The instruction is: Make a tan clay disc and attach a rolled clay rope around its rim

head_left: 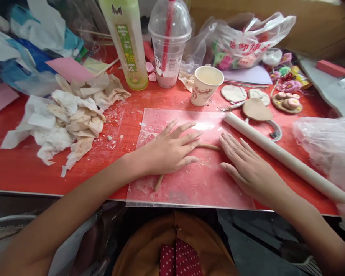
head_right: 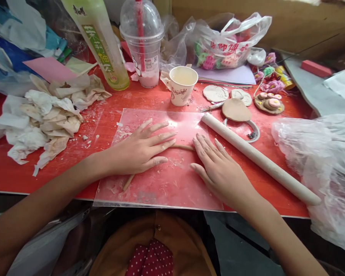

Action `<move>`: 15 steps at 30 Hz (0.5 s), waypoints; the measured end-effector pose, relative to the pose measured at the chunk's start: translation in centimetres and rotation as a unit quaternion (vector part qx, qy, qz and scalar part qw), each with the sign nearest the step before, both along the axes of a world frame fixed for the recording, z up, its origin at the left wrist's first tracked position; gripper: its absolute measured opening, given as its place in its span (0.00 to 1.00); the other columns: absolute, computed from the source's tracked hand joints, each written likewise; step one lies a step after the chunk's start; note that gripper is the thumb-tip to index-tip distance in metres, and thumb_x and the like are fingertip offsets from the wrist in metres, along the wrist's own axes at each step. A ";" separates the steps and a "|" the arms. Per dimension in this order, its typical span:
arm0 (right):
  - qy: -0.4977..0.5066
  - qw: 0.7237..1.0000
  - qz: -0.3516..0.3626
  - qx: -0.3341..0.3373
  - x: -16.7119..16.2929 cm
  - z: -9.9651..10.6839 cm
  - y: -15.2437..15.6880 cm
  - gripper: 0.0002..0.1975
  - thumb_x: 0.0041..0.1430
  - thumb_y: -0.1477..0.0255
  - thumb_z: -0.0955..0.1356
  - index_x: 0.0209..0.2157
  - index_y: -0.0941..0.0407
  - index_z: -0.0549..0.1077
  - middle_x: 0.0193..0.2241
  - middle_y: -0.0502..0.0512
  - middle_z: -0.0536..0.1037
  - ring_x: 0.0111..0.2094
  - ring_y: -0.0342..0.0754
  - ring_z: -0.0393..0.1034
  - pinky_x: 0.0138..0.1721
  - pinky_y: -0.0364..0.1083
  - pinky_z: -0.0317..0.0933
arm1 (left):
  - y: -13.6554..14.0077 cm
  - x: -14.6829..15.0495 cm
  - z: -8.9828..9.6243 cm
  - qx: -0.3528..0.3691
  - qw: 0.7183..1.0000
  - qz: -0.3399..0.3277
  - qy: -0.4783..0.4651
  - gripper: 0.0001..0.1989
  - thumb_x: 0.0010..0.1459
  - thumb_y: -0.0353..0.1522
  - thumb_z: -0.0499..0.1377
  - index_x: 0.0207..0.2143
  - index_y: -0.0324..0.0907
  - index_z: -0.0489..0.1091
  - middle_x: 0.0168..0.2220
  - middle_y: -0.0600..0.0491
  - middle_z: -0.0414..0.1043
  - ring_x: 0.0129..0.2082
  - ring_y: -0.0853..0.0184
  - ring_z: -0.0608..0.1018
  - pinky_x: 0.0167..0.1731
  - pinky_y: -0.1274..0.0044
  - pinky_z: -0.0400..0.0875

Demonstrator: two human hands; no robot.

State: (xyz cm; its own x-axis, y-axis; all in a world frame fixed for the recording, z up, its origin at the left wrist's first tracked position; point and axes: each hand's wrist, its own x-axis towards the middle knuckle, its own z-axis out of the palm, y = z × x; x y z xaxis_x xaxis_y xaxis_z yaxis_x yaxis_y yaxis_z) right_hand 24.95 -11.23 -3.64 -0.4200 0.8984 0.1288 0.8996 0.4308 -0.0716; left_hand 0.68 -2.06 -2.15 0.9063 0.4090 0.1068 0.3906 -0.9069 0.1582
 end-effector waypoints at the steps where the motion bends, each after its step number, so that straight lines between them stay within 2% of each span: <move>1: -0.005 1.000 0.008 0.002 -0.1 -0.1 0.0 0.31 0.68 0.63 0.53 0.66 0.59 0.37 0.63 0.66 0.53 0.65 0.54 0.44 0.61 0.61 0.47 | 0.1 0.0 0.1 -0.005 1.000 -0.002 -0.002 0.25 0.65 0.41 0.46 0.60 0.38 0.58 0.64 0.47 0.52 0.65 0.53 0.48 0.61 0.55 0.41; 6: -0.010 0.999 0.053 -0.004 -0.2 0.8 -0.8 0.29 0.68 0.62 0.52 0.66 0.55 0.38 0.61 0.60 0.61 0.61 0.53 0.54 0.62 0.62 0.47 | 0.3 -0.2 0.5 -0.024 0.999 -0.044 -0.005 0.23 0.64 0.42 0.46 0.59 0.44 0.60 0.64 0.50 0.53 0.66 0.53 0.47 0.62 0.53 0.39; 8: -0.008 0.998 0.055 0.000 -0.4 1.0 -0.6 0.29 0.68 0.62 0.52 0.66 0.57 0.39 0.60 0.62 0.62 0.60 0.53 0.57 0.62 0.61 0.47 | 0.3 -0.1 0.4 -0.021 0.999 -0.042 -0.005 0.23 0.65 0.41 0.46 0.59 0.43 0.60 0.64 0.50 0.53 0.66 0.53 0.48 0.62 0.53 0.39; 12: -0.027 0.998 0.032 0.042 -1.8 0.8 0.3 0.35 0.67 0.58 0.51 0.65 0.69 0.40 0.61 0.74 0.56 0.63 0.59 0.48 0.61 0.61 0.49 | 0.9 -0.1 0.5 -0.005 0.998 0.027 -0.057 0.25 0.65 0.41 0.44 0.60 0.38 0.57 0.64 0.45 0.53 0.65 0.55 0.51 0.62 0.57 0.43; 15: -0.048 0.996 0.066 0.027 -2.8 0.5 0.2 0.36 0.66 0.56 0.51 0.65 0.68 0.39 0.62 0.71 0.54 0.64 0.59 0.46 0.61 0.60 0.51 | 1.7 -0.6 1.3 0.016 0.984 0.108 -0.139 0.24 0.66 0.41 0.42 0.61 0.42 0.55 0.63 0.49 0.56 0.65 0.58 0.52 0.63 0.59 0.43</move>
